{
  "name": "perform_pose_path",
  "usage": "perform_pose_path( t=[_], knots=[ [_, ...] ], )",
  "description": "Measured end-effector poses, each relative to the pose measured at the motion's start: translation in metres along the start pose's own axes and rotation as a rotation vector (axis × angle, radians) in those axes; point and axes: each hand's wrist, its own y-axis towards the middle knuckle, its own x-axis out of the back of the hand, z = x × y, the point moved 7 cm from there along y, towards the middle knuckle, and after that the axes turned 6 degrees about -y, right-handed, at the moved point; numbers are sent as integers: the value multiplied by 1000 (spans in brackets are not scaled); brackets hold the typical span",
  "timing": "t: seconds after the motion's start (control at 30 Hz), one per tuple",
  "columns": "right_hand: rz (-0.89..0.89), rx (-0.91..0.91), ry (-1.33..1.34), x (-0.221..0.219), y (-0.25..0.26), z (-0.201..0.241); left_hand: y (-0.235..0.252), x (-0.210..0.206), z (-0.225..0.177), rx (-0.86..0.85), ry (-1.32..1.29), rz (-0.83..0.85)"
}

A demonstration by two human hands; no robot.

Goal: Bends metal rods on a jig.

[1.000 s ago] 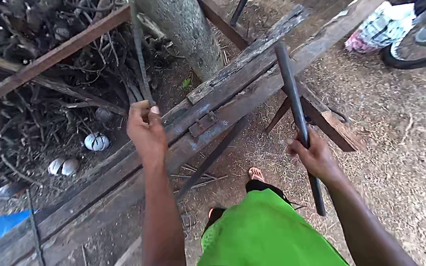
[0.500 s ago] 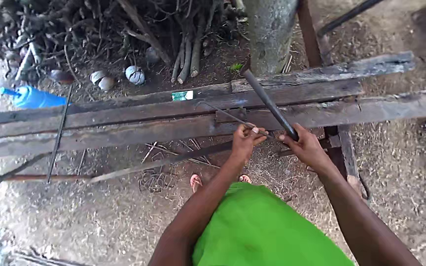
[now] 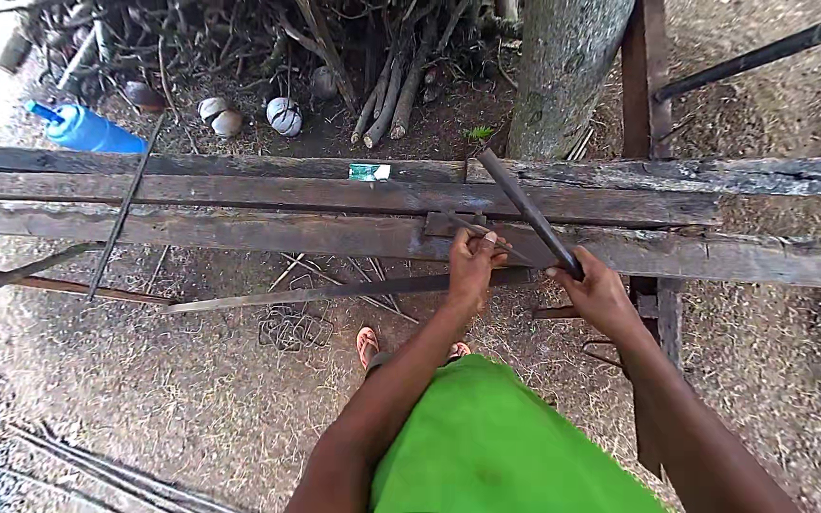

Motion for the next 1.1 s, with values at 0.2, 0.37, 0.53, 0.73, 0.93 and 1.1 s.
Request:
perform_pose_path(
  t=[0.2,0.37,0.53,0.73,0.93,1.1],
  knots=[
    [-118,-105,39,30,-19,-26,20,47,-130,-492,809,68],
    [-158,-264,66,21,-60,-65,15,89,-154,-622,1488,206],
    [-24,-384,132,-22,-108,-94,38,144,-124,-549,1562,273],
    [-5,-422,135,-53,-139,-76,67,178,-108,-509,1515,330],
    [-53,-443,153,-65,-144,-36,81,177,-105,-590,1550,421],
    [-143,-451,166,-75,-150,12,106,184,-98,-588,1550,535]
  ],
)
